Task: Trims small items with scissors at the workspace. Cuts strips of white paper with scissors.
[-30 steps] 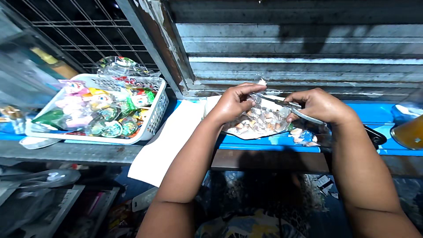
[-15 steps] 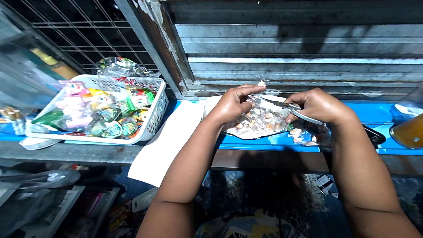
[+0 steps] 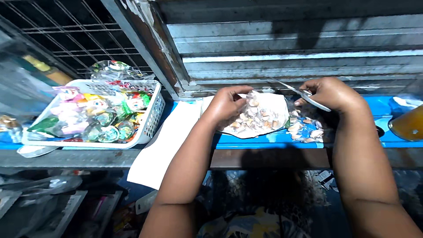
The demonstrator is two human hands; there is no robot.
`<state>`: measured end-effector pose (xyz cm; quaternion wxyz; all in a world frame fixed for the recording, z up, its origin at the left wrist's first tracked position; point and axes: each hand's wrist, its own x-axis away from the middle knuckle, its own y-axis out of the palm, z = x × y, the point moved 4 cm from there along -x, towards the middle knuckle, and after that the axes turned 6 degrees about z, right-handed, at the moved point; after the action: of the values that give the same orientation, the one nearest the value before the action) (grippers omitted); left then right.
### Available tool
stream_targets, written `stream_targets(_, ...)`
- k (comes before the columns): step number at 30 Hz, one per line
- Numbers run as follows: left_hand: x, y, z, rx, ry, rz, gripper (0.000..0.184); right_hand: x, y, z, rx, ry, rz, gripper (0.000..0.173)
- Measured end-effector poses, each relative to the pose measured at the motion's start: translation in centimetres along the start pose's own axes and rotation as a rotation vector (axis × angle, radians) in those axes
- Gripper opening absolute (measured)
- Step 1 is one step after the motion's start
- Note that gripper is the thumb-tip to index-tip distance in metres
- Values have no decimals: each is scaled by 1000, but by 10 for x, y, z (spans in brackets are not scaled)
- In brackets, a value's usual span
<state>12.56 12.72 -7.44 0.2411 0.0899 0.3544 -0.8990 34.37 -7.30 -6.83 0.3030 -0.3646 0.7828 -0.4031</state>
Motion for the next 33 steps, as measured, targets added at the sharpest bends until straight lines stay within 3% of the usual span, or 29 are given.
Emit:
stream_targets(6,-7,-16,-12,-15,11,229,32,-5,-1,18,124,117,-21,40)
stream_targets(13,-4,-13,-14,0,57,227,33,-12,26,12,61,-13,-169,45)
stream_targets(18,1,-9,-7,-16,60,226,32,-15,28,2,149,-30,-162,29)
stream_targets(24,6,8,8,-48,191,165,29,0,-6,-6,-295,-164,125,36)
stream_targets(30,12,28,15,-54,314,70,27,8,-3,-36,-711,-322,343,42)
stream_targets(33,12,32,17,-1,331,74,34,15,4,-50,-865,-406,356,41)
